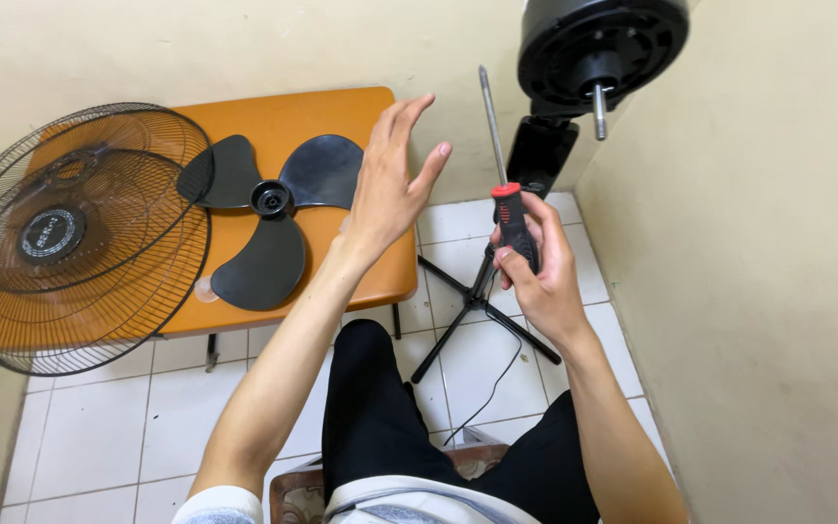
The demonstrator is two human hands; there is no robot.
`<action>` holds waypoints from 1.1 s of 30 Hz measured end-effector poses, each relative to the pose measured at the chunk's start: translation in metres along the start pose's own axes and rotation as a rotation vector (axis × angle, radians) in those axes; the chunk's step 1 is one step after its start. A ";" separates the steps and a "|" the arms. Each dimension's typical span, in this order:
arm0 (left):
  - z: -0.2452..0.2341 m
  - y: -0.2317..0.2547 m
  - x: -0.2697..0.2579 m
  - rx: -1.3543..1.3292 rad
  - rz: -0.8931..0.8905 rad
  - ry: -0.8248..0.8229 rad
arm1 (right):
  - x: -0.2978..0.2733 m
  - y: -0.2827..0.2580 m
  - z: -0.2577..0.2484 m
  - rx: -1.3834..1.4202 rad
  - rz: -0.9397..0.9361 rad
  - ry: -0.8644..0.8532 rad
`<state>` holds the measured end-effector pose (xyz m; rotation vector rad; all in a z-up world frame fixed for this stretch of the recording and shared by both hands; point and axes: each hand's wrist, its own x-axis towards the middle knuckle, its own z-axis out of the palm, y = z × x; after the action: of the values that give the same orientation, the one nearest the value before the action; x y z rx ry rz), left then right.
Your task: The person removes the front grille and a plastic ring from a standing electric fan, then uses a screwdriver to loosen and remove screws from the fan head. The fan blades and grille are placed on a nearby table.
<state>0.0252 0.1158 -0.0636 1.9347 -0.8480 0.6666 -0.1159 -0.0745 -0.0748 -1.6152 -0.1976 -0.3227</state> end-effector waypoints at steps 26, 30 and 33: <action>0.055 0.057 0.081 -0.481 -0.059 0.122 | -0.052 -0.094 -0.037 -0.863 -0.421 0.427; 0.059 0.059 0.081 -0.461 -0.021 0.134 | -0.053 -0.094 -0.039 -0.895 -0.428 0.439; 0.064 0.060 0.081 -0.483 0.052 0.141 | -0.056 -0.096 -0.041 -0.876 -0.406 0.443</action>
<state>0.0364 0.0133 -0.0027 1.4214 -0.8795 0.5590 -0.2027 -0.1049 -0.0008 -2.2977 -0.0324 -1.1918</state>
